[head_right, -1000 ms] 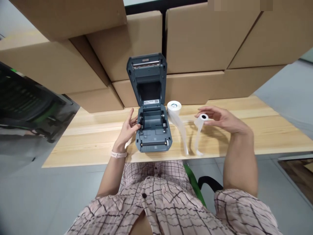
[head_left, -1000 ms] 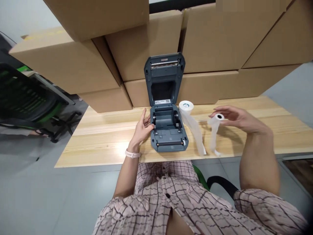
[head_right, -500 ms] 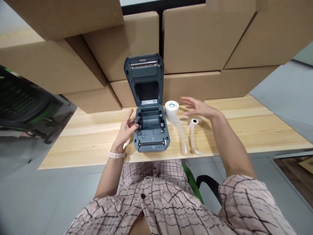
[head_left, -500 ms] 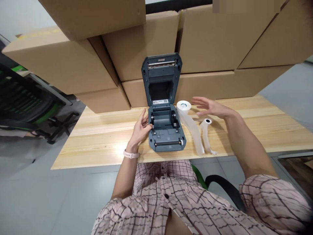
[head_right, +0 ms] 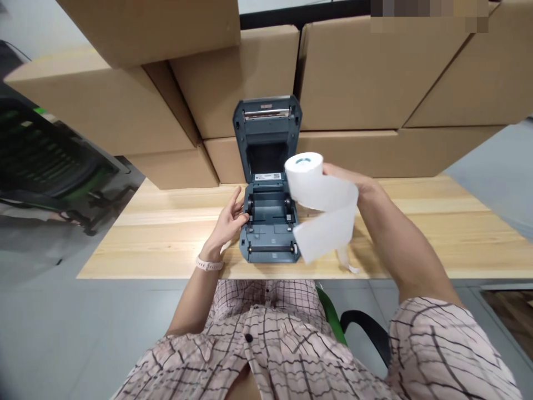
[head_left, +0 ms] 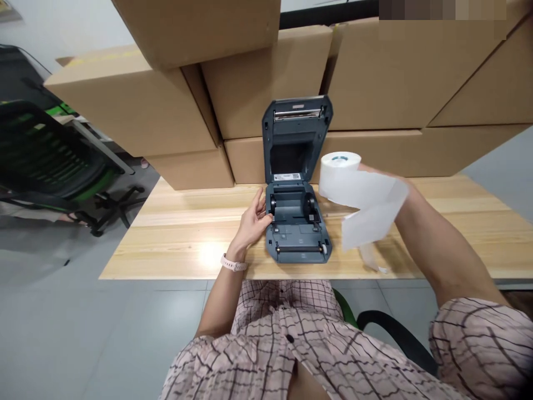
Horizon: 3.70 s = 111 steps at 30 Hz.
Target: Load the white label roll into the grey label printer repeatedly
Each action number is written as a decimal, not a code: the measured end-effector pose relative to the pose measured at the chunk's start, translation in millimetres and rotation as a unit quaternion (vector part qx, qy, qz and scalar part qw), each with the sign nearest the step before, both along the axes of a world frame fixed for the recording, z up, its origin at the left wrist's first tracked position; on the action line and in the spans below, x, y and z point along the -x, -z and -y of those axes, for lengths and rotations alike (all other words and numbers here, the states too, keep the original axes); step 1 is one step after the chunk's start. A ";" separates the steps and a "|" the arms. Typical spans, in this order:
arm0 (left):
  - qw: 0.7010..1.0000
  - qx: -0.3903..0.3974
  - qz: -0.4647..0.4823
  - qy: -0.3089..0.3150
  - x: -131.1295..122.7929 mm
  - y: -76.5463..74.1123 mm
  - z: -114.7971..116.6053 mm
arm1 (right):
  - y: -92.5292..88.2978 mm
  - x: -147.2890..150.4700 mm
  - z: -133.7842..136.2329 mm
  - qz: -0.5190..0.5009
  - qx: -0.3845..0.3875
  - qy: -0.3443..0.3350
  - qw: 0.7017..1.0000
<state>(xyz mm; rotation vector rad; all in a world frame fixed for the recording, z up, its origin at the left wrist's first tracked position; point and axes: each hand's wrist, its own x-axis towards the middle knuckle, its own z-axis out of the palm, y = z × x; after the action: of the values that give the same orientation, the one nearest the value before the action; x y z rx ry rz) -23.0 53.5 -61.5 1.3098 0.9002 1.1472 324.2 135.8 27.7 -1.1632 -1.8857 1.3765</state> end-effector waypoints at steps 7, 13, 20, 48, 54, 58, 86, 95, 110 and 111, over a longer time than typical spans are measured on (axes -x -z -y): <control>0.999 -0.019 -0.027 0.011 4.1 7.9 -1.3 | -42.1 88.2 23.9 0.328 -0.241 -0.193 0.893; 0.998 -0.029 -0.049 0.014 5.4 6.5 -0.8 | -21.2 119.7 12.0 0.429 -0.279 -0.233 0.827; 0.999 -0.028 -0.043 0.009 3.7 4.6 0.2 | 4.9 105.2 30.8 0.346 -0.305 -0.210 0.862; 0.828 -0.357 -0.429 0.052 -41.8 -18.1 113.3 | 4.1 52.9 176.9 0.084 -0.317 0.046 0.944; 0.804 -0.390 -0.439 0.091 -43.5 -20.6 132.5 | -43.9 56.3 44.9 -0.067 -0.312 0.219 0.922; 0.814 -0.392 -0.419 0.090 -39.3 -22.4 137.1 | -59.7 82.1 -18.4 -0.109 -0.202 0.156 0.961; 0.992 -0.019 -0.012 -0.125 -34.4 -2.2 99.5 | 105.8 115.7 171.4 -0.083 -0.438 0.216 0.869; 0.952 -0.130 -0.072 -0.266 -34.1 14.9 132.3 | 101.8 113.1 169.8 -0.080 -0.436 0.216 0.870; 0.961 0.261 0.086 0.021 -48.1 -20.6 156.2 | 84.0 110.3 176.8 -0.006 -0.428 0.240 0.871; 0.966 0.250 0.062 0.023 -47.1 -19.0 157.9 | 79.5 109.3 177.0 0.019 -0.427 0.234 0.874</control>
<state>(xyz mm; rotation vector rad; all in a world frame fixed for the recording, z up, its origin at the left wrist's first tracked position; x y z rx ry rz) 24.0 -104.4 -42.5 0.8327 0.9815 0.8794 214.9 -41.2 -51.8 -1.0456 -1.7528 0.1859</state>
